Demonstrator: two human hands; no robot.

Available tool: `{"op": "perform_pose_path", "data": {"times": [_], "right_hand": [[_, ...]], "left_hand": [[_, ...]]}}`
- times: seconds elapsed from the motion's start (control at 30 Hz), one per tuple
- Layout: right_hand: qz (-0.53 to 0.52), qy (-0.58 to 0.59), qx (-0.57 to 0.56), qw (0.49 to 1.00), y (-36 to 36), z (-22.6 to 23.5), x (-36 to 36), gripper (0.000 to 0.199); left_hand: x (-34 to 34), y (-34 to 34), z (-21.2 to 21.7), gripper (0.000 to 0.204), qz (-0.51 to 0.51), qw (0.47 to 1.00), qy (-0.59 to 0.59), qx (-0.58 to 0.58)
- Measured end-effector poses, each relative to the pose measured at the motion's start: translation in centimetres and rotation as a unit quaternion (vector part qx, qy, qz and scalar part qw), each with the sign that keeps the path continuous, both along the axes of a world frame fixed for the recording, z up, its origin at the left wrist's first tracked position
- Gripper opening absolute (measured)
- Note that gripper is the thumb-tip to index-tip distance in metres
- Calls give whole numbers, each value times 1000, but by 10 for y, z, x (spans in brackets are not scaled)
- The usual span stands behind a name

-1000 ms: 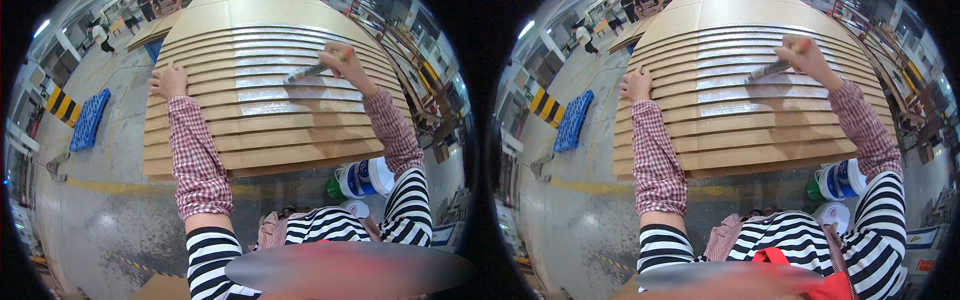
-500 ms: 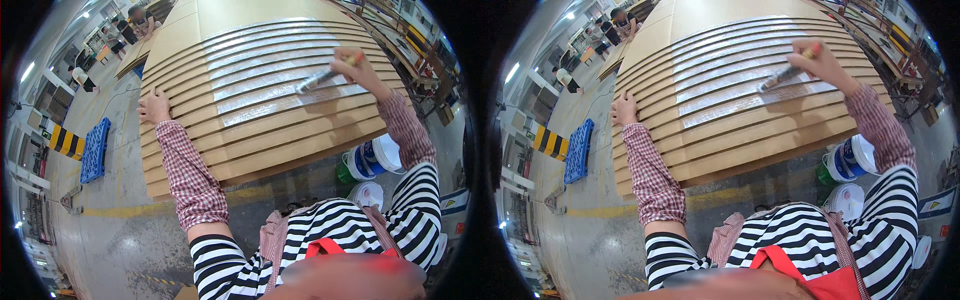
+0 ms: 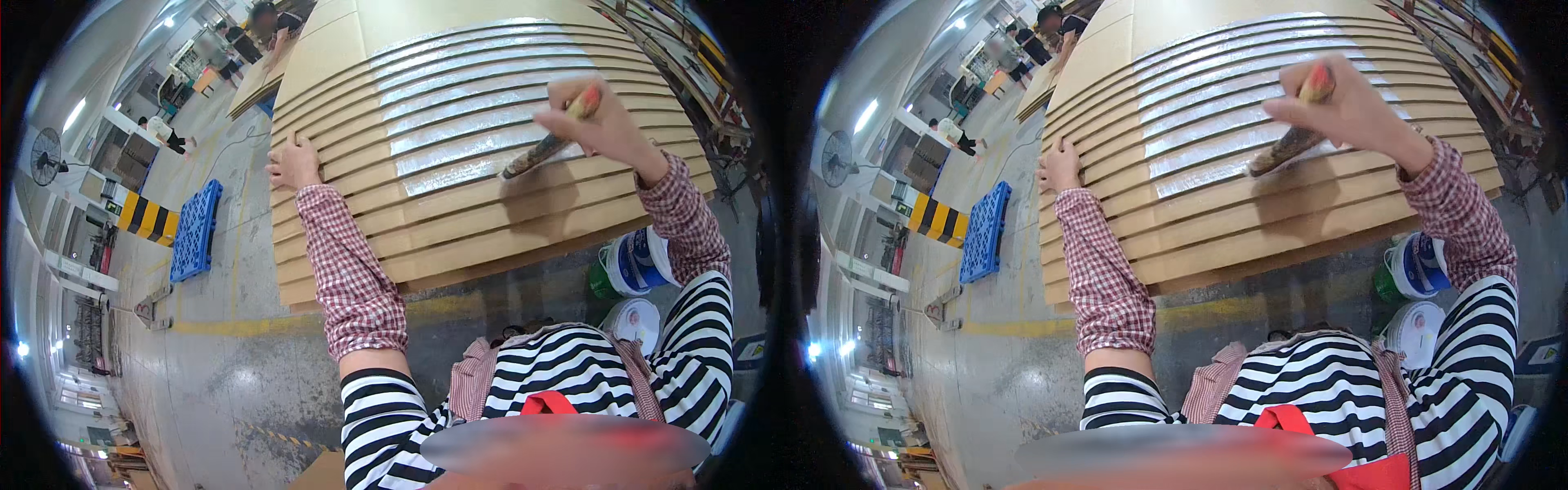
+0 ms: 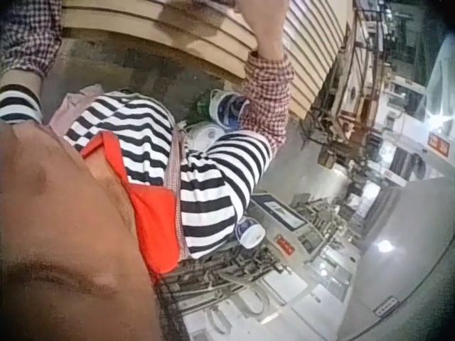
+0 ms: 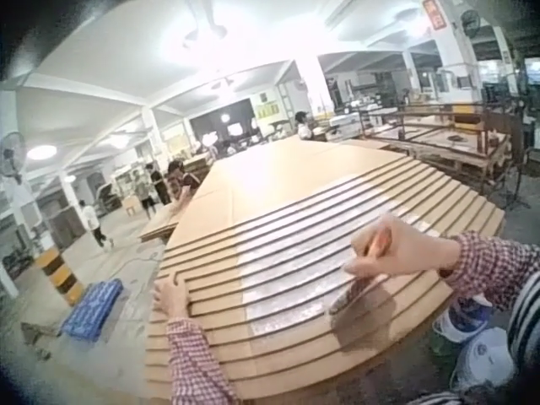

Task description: Applying glue with a brush to the edges of a stack of folded cardboard sheets.

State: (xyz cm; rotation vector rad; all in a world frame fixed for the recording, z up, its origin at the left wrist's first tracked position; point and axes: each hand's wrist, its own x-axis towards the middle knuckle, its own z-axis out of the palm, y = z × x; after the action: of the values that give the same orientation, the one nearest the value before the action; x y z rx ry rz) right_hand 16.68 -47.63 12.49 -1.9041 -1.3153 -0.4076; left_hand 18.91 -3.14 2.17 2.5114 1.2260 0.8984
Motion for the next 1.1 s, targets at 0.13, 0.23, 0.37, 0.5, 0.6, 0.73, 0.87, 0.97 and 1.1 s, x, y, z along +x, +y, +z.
{"op": "perform_pose_path", "data": {"times": [0.13,0.23,0.37,0.5,0.6,0.73,0.87,0.97,1.1], "right_hand": [[-50,35,78,995,33,2,1,39],[13,-95,20,995,55,-23,11,41],[95,-48,-18,994,48,-10,-34,41],[31,-52,42,997,82,-1,-29,42],[90,-110,80,987,122,-13,-13,42],[142,-72,-2,987,119,-28,-41,37],[123,-27,-13,992,106,-3,-45,37],[78,-117,49,989,116,-6,-29,37],[145,-58,-32,987,100,-18,-49,36]], "left_hand": [[0,1,-1,40,-8,1000,-3,-3],[3,-1,-3,39,-4,1000,-9,-1],[-2,6,-5,38,18,999,-16,27],[2,4,-5,38,9,999,-41,31],[5,-3,-5,37,2,998,-52,25],[-2,-2,-1,38,6,999,-30,12],[-6,0,3,37,10,999,-48,3],[0,-9,5,37,-7,999,-37,-15],[-5,-10,4,38,-7,999,-36,-15]]}}
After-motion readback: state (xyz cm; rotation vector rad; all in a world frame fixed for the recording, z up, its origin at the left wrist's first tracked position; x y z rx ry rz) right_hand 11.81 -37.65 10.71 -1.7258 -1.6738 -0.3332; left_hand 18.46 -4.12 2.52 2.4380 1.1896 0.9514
